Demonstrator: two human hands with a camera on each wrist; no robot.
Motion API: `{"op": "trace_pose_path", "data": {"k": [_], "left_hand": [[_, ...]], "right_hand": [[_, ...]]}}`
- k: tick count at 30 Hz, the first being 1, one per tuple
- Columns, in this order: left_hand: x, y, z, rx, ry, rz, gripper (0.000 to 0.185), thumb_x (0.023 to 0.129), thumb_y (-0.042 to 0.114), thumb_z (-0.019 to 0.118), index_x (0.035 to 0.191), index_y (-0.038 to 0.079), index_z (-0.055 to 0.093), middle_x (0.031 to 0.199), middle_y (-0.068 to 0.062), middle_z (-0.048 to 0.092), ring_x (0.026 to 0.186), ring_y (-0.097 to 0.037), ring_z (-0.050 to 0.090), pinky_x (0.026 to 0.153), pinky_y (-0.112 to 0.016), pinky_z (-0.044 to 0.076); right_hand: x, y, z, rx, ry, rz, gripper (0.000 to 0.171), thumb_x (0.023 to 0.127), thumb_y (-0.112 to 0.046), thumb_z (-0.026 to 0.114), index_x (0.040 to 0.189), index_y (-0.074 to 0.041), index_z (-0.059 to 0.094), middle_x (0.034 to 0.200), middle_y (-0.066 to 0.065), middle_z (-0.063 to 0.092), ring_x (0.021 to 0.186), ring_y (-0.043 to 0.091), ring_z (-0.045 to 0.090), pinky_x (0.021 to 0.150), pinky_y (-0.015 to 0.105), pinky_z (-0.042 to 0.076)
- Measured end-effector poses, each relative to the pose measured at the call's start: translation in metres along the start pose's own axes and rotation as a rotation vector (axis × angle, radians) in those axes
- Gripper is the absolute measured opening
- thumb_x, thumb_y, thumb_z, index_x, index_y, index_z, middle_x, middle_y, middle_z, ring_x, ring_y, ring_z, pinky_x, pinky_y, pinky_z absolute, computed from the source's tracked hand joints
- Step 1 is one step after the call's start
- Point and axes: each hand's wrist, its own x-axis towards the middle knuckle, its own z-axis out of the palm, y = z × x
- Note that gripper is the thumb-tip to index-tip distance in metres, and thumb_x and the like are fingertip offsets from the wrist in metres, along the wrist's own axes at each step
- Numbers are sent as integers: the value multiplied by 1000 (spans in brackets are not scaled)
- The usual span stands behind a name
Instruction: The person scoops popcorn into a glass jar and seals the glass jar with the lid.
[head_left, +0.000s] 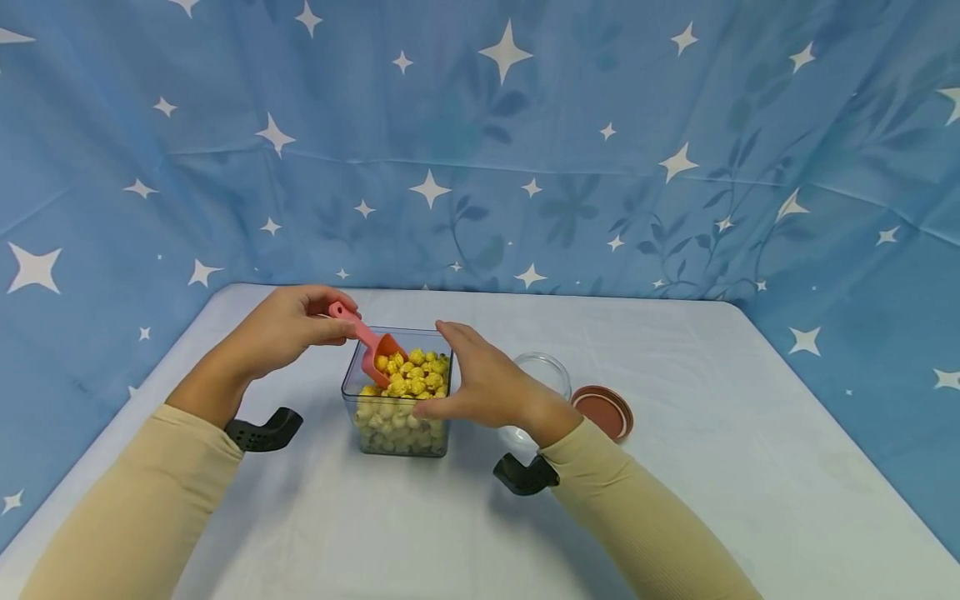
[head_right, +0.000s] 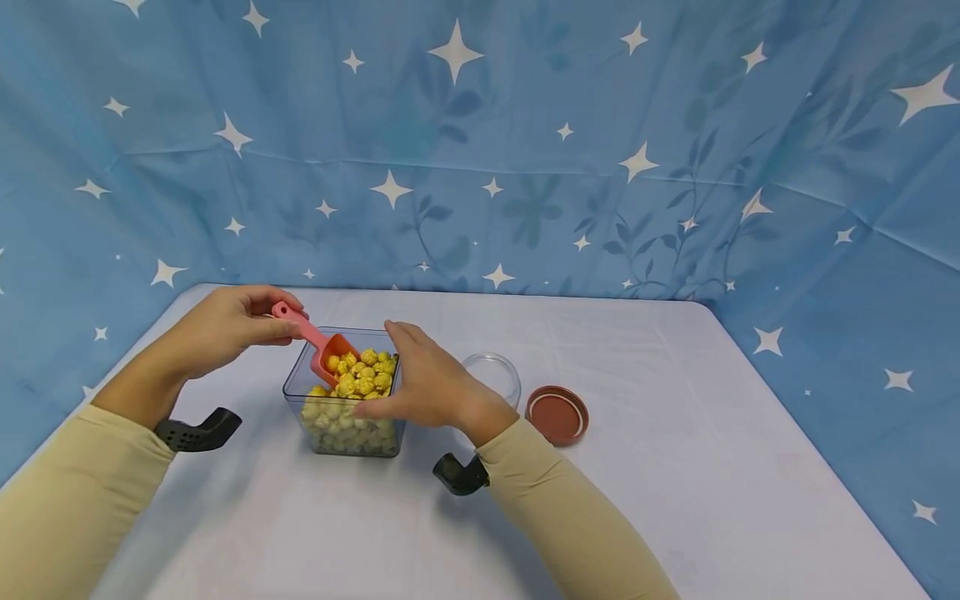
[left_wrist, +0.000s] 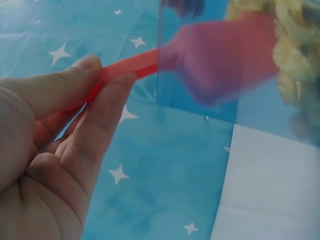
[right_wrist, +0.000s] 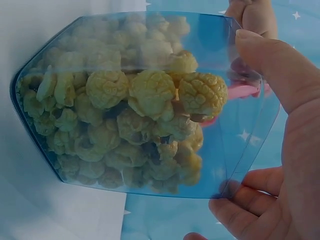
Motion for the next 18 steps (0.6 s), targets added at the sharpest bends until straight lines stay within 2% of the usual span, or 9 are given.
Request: {"op": "trace_pose_path", "data": {"k": [8, 18], "left_hand": [[2, -14, 2, -151, -4, 4, 37, 99, 12, 66, 127, -9, 56, 113, -20, 62, 97, -18, 69, 86, -30, 56], [-1, -24, 3, -186, 17, -7, 38, 99, 13, 65, 125, -11, 54, 112, -21, 63, 94, -16, 69, 86, -28, 56]], "right_hand": [[0, 1, 0, 0, 5, -15, 110, 79, -55, 79, 160, -8, 21, 162, 10, 26, 144, 27, 33, 113, 47, 35], [0, 0, 0, 5, 5, -12, 111, 79, -54, 80, 160, -7, 21, 162, 10, 26, 145, 27, 32, 112, 48, 36]]}}
